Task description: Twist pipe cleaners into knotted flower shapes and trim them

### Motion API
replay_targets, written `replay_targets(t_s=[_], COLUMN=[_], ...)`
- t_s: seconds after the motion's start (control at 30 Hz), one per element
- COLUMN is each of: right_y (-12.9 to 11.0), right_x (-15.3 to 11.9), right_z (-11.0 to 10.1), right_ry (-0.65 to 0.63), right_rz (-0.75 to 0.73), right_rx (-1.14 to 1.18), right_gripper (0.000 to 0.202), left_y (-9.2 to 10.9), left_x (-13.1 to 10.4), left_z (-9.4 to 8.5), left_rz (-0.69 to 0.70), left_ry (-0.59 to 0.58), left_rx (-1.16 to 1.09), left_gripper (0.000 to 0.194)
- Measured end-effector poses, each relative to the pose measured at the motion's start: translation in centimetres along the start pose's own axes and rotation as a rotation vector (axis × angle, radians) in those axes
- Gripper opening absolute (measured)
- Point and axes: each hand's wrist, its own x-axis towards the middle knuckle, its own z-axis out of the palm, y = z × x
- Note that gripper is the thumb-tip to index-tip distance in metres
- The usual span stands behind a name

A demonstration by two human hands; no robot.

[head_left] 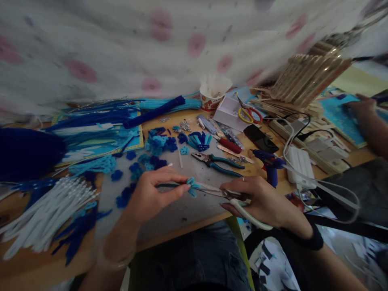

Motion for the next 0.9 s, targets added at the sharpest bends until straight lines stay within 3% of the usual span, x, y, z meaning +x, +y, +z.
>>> replay_targets(t_s=[0.1, 0.9], right_y=[0.3, 1.5], right_x=[0.2, 0.2], right_z=[-0.2, 0.0], right_ry=[-0.167, -0.198], right_rz=[-0.056, -0.042], right_rx=[-0.047, -0.080], right_gripper=[0.016, 0.022], left_y=[-0.1, 0.2], left_x=[0.2, 1.0], left_z=[0.0, 0.0], left_rz=[-0.009, -0.036], left_ry=[0.004, -0.016], left_rx=[0.001, -0.011], left_gripper=[0.010, 0.008])
